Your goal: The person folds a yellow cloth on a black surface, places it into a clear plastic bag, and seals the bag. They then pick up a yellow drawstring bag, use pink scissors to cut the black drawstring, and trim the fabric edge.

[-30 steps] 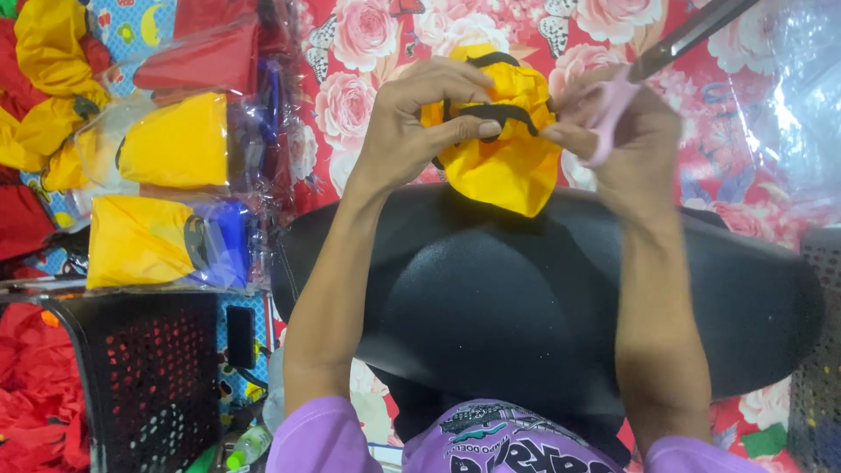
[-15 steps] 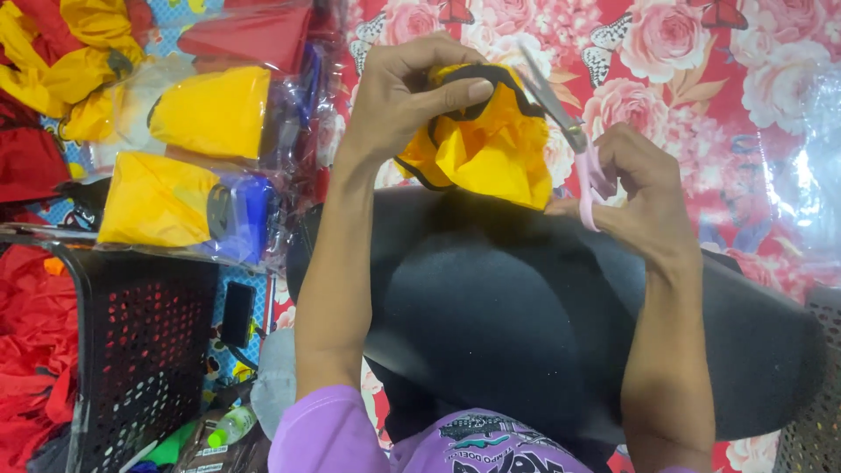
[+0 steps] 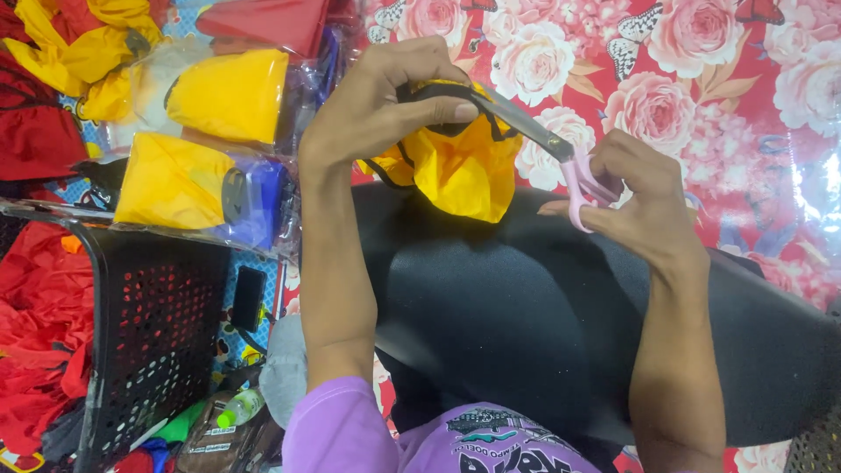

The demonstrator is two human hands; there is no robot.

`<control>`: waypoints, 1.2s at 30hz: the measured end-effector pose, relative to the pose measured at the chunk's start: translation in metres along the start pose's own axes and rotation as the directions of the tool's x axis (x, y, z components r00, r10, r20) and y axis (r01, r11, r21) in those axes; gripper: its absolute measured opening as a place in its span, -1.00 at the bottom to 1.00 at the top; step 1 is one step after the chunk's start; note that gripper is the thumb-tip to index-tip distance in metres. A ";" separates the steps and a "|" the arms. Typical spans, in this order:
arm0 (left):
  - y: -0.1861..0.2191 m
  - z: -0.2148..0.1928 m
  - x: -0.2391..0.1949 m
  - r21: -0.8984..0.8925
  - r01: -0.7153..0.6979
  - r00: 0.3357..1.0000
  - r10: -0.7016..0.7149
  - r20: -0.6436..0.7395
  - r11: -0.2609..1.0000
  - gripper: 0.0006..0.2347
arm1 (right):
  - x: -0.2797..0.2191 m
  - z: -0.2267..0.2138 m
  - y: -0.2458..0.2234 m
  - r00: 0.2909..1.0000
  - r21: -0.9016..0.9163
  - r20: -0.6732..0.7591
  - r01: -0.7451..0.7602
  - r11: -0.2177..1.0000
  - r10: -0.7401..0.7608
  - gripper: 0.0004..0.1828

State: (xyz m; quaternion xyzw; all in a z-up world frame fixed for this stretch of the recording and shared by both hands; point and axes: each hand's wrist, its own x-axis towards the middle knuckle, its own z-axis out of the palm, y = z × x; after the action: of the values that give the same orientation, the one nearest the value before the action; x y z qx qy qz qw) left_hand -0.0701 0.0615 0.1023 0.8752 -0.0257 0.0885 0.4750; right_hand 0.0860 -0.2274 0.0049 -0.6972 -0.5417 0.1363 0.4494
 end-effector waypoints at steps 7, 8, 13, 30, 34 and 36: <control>-0.004 0.000 0.001 -0.030 -0.001 0.998 0.003 0.062 1.000 -0.82 | 0.000 0.003 0.003 0.998 -0.022 -0.010 0.065 0.998 -0.065 -0.58; -0.004 0.000 0.001 -0.031 0.000 0.998 0.002 0.064 1.000 -0.82 | -0.001 0.004 0.006 0.998 -0.021 -0.002 0.067 0.998 -0.067 -0.59; -0.006 0.000 0.001 -0.031 -0.006 0.998 0.008 0.065 1.000 -0.81 | -0.001 0.002 0.000 1.000 -0.003 -0.001 0.027 1.000 -0.027 -0.62; -0.005 0.002 0.002 -0.010 0.023 0.999 -0.023 0.039 1.000 -0.80 | -0.003 0.003 0.004 1.000 -0.018 -0.014 -0.027 0.999 0.027 -0.58; -0.003 0.002 0.001 -0.026 0.065 0.997 -0.064 0.041 0.998 -0.79 | -0.002 -0.001 0.000 0.999 0.037 -0.031 -0.019 0.999 0.020 -0.60; -0.004 0.001 0.001 -0.030 0.057 0.997 -0.055 0.046 0.998 -0.78 | -0.001 -0.005 -0.004 0.999 0.080 -0.033 -0.032 0.996 0.035 -0.56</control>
State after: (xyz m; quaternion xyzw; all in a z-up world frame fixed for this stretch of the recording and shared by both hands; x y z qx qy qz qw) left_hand -0.0682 0.0624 0.0989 0.8698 -0.0133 0.0549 0.4901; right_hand 0.0864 -0.2303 0.0108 -0.6899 -0.5161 0.1532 0.4839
